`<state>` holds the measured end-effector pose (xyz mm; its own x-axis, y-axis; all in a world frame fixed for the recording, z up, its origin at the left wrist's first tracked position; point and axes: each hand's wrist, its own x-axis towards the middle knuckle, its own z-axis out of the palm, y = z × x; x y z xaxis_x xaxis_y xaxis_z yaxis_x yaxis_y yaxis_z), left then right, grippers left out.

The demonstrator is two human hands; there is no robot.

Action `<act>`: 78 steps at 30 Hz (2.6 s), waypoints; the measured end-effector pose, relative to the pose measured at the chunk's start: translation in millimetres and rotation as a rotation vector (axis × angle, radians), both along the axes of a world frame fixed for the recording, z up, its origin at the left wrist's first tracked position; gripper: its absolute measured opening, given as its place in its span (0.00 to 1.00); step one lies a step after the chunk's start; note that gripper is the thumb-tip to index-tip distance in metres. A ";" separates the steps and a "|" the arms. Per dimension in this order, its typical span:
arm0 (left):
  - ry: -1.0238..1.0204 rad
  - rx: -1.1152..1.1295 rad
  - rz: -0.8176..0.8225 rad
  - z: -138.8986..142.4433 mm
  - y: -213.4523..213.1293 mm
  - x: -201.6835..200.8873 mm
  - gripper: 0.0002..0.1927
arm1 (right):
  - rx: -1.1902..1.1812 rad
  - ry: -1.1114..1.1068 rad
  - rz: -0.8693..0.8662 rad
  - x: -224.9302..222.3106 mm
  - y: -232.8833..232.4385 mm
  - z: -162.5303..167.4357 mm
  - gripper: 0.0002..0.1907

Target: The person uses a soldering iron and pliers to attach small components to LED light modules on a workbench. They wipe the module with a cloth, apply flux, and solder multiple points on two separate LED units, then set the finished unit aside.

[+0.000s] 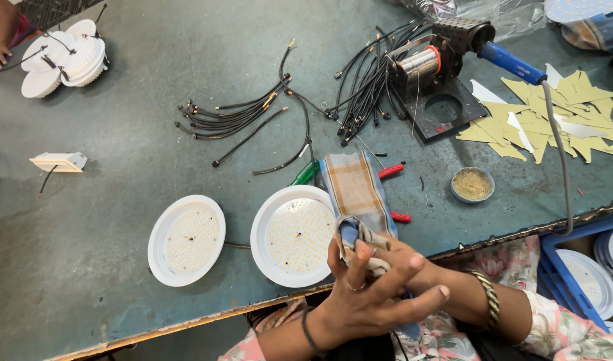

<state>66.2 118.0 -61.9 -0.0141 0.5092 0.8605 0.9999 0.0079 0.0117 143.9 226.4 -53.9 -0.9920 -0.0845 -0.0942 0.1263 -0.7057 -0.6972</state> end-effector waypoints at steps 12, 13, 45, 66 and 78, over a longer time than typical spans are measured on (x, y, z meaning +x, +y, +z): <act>0.352 -0.595 -0.396 -25.5 19.9 10.7 0.21 | 0.123 0.141 -0.027 21.4 25.2 -122.1 0.22; 0.340 -0.691 -0.425 -25.7 24.0 18.1 0.21 | 0.715 0.008 -0.091 32.1 30.2 -119.5 0.23; -0.916 0.440 0.055 30.4 49.4 -41.8 0.05 | 1.589 0.801 -0.489 12.2 77.9 11.5 0.21; -0.712 -0.614 0.111 67.9 -46.1 -252.1 0.13 | 1.411 0.208 -0.552 -140.9 37.2 16.1 0.30; -0.618 -0.600 0.141 6.1 -24.2 -286.8 0.05 | 1.453 0.180 -0.510 -184.2 42.8 -26.9 0.29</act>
